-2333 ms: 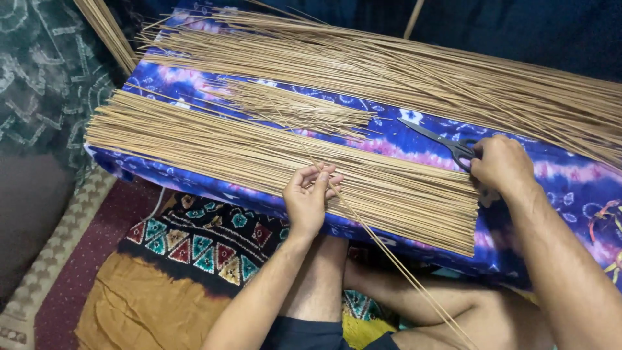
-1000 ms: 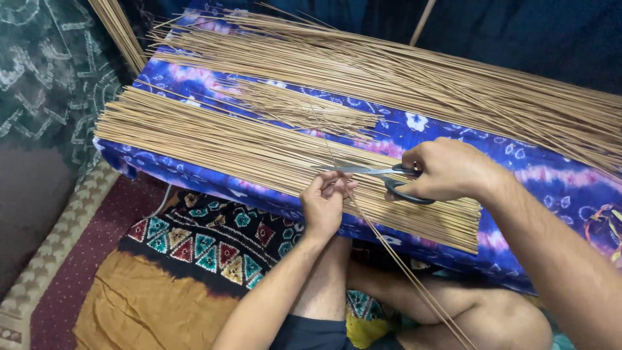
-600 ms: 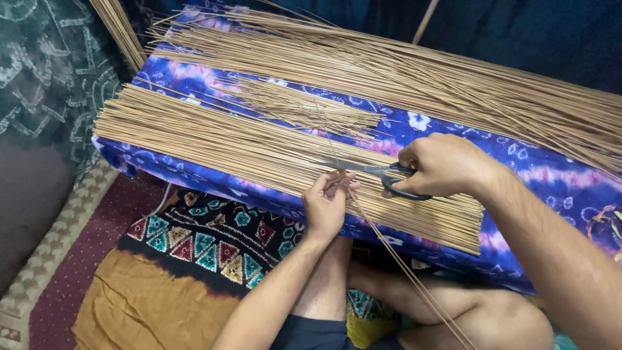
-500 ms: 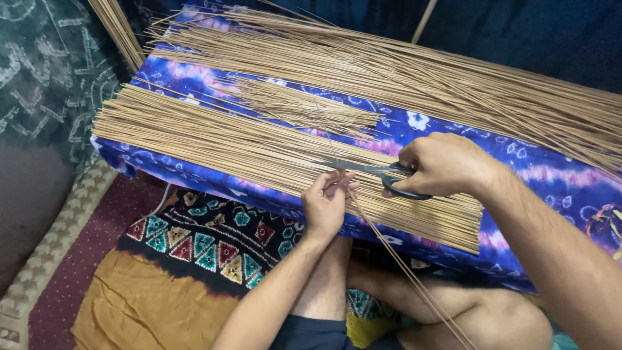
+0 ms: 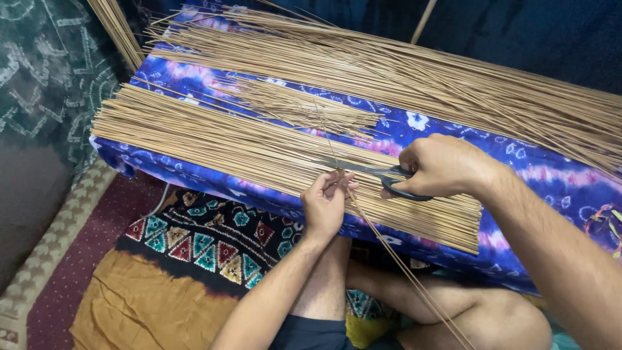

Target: A person is meticulously aligning long thin wooden sticks on a table to create a neat bundle, occasionally using scissors to trim or cut string.

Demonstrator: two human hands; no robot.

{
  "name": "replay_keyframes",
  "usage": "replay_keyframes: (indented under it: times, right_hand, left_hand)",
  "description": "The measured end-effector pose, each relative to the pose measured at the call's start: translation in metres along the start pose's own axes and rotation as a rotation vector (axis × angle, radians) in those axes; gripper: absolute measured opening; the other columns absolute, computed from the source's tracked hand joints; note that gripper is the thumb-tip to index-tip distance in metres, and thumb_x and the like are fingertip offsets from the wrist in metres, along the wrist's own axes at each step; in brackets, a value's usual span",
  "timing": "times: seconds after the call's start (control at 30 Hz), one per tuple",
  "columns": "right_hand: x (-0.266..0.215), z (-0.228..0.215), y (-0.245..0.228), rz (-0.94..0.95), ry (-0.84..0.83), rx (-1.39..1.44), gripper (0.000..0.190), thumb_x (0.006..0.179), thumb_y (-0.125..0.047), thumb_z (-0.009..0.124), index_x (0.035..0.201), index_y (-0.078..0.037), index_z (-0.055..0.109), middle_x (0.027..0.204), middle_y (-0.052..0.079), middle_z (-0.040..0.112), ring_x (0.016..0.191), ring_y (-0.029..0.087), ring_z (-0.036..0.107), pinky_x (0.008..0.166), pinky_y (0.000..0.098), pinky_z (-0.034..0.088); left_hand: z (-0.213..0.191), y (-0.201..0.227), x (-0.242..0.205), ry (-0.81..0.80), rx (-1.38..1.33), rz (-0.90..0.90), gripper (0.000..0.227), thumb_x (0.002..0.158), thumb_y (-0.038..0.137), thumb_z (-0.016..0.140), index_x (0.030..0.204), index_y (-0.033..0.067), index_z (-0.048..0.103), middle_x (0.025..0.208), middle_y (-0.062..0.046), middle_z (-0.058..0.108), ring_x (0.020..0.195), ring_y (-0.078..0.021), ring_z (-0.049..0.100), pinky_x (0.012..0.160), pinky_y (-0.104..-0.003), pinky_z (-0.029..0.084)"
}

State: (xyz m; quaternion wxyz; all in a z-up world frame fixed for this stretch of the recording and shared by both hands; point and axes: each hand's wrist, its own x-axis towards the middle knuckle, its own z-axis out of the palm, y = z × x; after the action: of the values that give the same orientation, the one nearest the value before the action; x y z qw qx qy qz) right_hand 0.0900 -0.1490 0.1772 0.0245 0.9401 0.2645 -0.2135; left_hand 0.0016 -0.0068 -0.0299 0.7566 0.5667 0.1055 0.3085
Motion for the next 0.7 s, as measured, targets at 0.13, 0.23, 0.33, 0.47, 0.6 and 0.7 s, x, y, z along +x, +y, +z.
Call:
replay_keyframes:
  times: [0.13, 0.23, 0.33, 0.47, 0.6, 0.7]
  right_hand:
    - [-0.003, -0.002, -0.005, -0.008, -0.002, 0.023, 0.05, 0.071, -0.057, 0.081, 0.075, -0.007, 0.079, 0.071, 0.013, 0.077, 0.084, 0.036, 0.077, 0.079, 0.0434, 0.057]
    - [0.0, 0.001, 0.0, -0.003, 0.023, 0.04, 0.052, 0.069, -0.06, 0.082, 0.07, -0.008, 0.076, 0.066, 0.011, 0.075, 0.078, 0.034, 0.077, 0.075, 0.0419, 0.057]
    - [-0.004, -0.003, -0.003, -0.005, 0.012, 0.051, 0.05, 0.072, -0.056, 0.081, 0.073, -0.006, 0.077, 0.069, 0.015, 0.075, 0.082, 0.037, 0.076, 0.077, 0.044, 0.057]
    - [-0.003, -0.001, -0.005, -0.008, 0.013, 0.028, 0.053, 0.07, -0.061, 0.081, 0.073, -0.008, 0.078, 0.068, 0.013, 0.076, 0.081, 0.035, 0.077, 0.076, 0.0427, 0.057]
    - [0.002, 0.0, -0.005, -0.016, 0.008, -0.01, 0.052, 0.07, -0.061, 0.08, 0.077, -0.009, 0.079, 0.072, 0.012, 0.078, 0.085, 0.036, 0.077, 0.078, 0.0446, 0.058]
    - [0.003, 0.001, -0.005, -0.014, -0.005, -0.042, 0.054, 0.071, -0.063, 0.079, 0.082, -0.01, 0.08, 0.076, 0.011, 0.079, 0.088, 0.035, 0.077, 0.08, 0.0444, 0.058]
  left_hand:
    - [-0.002, -0.004, 0.0, 0.005, -0.016, -0.007, 0.014, 0.095, -0.007, 0.066, 0.109, -0.0076, 0.068, 0.103, -0.028, 0.077, 0.085, -0.0315, 0.078, 0.068, -0.032, 0.068]
    - [-0.002, -0.007, 0.0, 0.008, -0.025, -0.013, 0.014, 0.095, -0.007, 0.066, 0.108, -0.0073, 0.068, 0.103, -0.027, 0.077, 0.085, -0.0308, 0.079, 0.068, -0.032, 0.068]
    - [-0.002, -0.009, 0.0, 0.012, -0.026, -0.005, 0.015, 0.095, -0.007, 0.066, 0.109, -0.0072, 0.068, 0.103, -0.027, 0.077, 0.084, -0.031, 0.079, 0.068, -0.032, 0.068]
    - [-0.002, -0.011, 0.0, 0.007, -0.025, 0.003, 0.015, 0.095, -0.008, 0.065, 0.109, -0.0065, 0.069, 0.103, -0.027, 0.077, 0.085, -0.0312, 0.078, 0.068, -0.032, 0.068]
    - [-0.002, -0.009, -0.001, 0.002, -0.016, 0.009, 0.015, 0.095, -0.008, 0.066, 0.109, -0.0057, 0.07, 0.102, -0.027, 0.077, 0.085, -0.032, 0.078, 0.068, -0.033, 0.068]
    - [-0.002, -0.01, 0.0, 0.0, -0.012, 0.018, 0.015, 0.095, -0.008, 0.066, 0.109, -0.0057, 0.07, 0.102, -0.026, 0.077, 0.085, -0.032, 0.078, 0.068, -0.034, 0.068]
